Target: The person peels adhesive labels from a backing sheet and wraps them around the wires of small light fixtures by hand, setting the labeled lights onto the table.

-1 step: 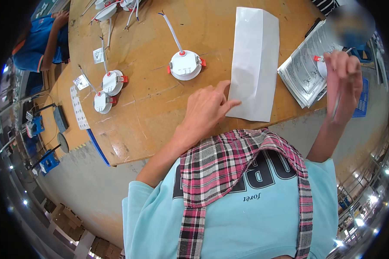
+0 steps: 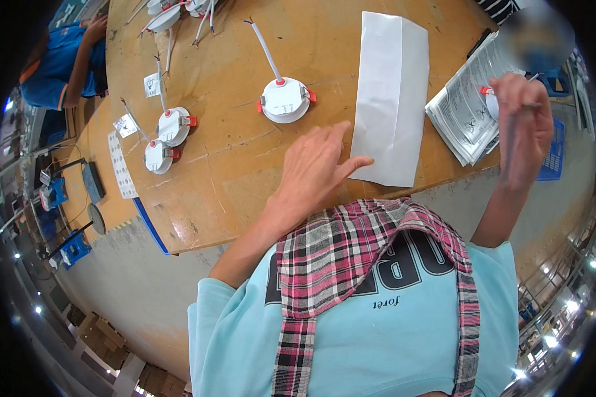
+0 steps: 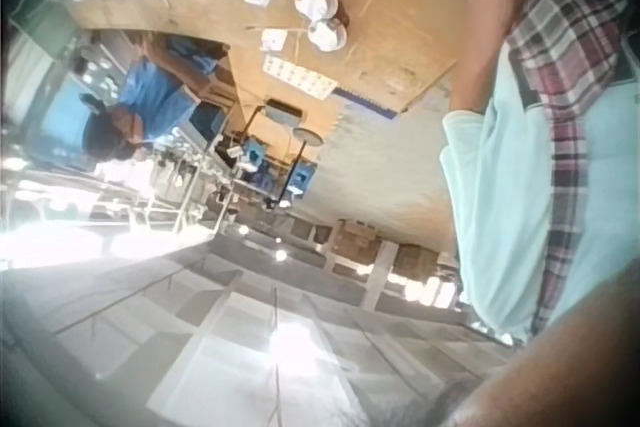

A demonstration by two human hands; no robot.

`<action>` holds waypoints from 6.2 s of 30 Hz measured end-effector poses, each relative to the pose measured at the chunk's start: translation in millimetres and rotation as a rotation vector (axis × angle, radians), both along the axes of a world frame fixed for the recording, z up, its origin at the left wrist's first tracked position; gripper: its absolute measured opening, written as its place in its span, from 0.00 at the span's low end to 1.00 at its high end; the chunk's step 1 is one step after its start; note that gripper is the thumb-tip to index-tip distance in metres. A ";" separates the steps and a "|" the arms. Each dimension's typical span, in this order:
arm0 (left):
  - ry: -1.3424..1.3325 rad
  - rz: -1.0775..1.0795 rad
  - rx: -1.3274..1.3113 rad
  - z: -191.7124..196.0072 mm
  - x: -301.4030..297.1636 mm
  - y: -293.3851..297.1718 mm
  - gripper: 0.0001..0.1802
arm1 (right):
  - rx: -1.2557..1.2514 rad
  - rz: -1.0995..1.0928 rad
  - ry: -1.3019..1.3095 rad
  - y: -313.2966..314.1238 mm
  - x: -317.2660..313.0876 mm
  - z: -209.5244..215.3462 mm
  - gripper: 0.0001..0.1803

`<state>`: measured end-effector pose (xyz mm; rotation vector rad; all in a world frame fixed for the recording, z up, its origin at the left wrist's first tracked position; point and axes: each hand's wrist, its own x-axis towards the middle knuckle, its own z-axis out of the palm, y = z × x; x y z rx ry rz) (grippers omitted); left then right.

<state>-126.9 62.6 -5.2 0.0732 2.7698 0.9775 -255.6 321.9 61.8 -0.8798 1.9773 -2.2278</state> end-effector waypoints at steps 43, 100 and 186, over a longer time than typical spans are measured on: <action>0.117 0.680 1.036 6.0 -42.3 -82.0 0.12 | 0.437 0.167 -0.382 -160.7 -11.1 -29.9 0.14; 0.075 0.732 1.381 -25.1 -74.0 -83.7 0.13 | 0.513 0.093 -0.347 -181.9 -50.8 -70.1 0.19; -0.499 -0.179 1.480 -42.0 -172.5 -106.0 0.27 | 0.706 0.060 0.428 -171.5 -48.1 -20.8 0.12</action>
